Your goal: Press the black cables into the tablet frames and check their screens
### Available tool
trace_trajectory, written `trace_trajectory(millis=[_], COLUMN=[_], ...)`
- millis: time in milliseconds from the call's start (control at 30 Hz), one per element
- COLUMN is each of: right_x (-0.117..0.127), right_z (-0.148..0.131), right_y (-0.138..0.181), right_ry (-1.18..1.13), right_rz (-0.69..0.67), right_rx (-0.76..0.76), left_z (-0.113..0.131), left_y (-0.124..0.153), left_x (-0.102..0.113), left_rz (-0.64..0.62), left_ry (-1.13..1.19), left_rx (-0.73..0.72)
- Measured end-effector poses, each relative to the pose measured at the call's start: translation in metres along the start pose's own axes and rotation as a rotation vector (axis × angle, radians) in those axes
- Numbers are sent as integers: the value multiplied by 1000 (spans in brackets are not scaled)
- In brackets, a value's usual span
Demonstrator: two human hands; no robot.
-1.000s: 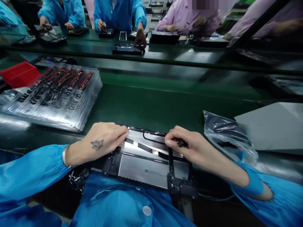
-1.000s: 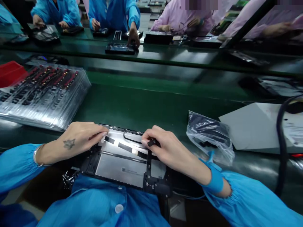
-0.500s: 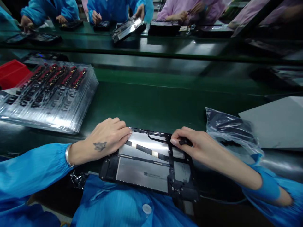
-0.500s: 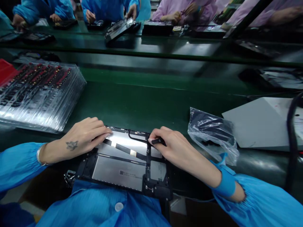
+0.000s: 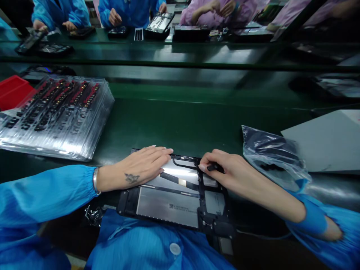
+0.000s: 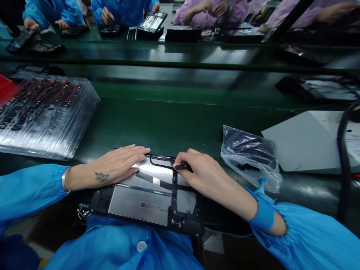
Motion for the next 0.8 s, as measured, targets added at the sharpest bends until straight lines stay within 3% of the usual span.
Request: trace_trajectory(millis=[300, 800], right_x=[0, 1], right_z=[-4, -4], right_y=[-2, -3], right_ry=[2, -63], right_rz=[-6, -25], right_rx=[13, 14], left_z=[3, 15], left_y=[-2, -7], left_x=[-12, -8], left_rz=[-18, -64], left_ry=[-138, -364], left_rx=[-69, -203])
Point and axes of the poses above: each hand's wrist, its own y-axis away from the middle knuckle, its own x-axis out of the back of the hand, z = x × y, the point moved 7 cm from there along -y, towards the middle knuckle, and after that the axes turned 5 degrees about z, right-handed, at the moved point
